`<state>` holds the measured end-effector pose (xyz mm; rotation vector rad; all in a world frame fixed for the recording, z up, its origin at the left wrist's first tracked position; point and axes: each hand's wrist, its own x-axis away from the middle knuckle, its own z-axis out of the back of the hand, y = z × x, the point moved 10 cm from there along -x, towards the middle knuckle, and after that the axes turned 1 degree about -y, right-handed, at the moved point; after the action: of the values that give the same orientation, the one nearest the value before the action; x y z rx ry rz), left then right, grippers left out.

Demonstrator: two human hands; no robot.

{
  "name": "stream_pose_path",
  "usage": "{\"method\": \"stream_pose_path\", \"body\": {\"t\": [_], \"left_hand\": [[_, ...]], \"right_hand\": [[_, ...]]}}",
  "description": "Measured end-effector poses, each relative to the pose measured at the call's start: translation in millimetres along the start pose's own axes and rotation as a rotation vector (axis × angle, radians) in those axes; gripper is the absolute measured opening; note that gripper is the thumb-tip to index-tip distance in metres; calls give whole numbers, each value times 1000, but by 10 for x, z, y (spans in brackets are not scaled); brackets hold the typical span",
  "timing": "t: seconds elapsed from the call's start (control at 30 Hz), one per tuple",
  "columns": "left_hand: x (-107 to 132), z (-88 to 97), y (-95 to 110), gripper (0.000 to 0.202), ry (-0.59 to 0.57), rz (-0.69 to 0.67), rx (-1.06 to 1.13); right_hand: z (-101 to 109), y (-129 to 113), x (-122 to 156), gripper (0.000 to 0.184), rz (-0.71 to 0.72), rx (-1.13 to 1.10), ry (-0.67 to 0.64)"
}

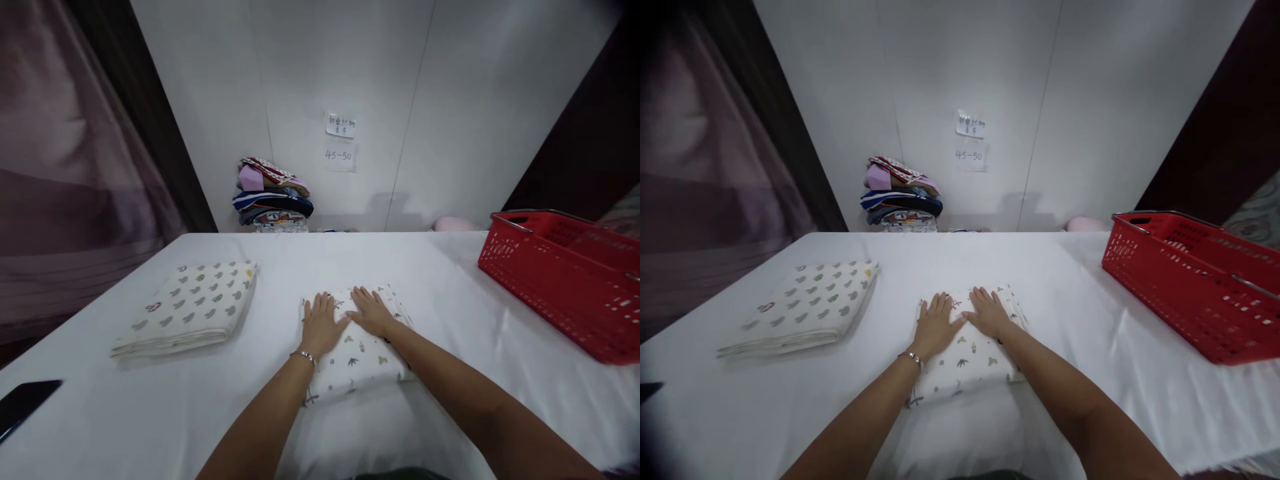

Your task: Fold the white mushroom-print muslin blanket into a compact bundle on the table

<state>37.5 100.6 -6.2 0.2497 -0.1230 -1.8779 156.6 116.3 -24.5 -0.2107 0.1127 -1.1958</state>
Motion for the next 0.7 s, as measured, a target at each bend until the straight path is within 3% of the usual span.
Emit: {"method": "stream_pose_path", "body": {"t": [0.2, 0.33, 0.5, 0.6, 0.7], "left_hand": [[-10, -77, -41, 75, 5, -12, 2], [-10, -48, -22, 75, 2, -10, -2], [-2, -39, -10, 76, -16, -8, -3], [-3, -33, -13, 76, -13, -6, -3], [-7, -31, -15, 75, -7, -7, -9]], "right_hand": [[147, 410, 292, 70, -162, 48, 87], [274, 724, 415, 58, -197, -149, 206], [529, 1351, 467, 42, -458, -343, 419], [568, 1482, 423, 35, -496, -366, 429], [548, 1463, 353, 28, -493, -376, 417]]}}
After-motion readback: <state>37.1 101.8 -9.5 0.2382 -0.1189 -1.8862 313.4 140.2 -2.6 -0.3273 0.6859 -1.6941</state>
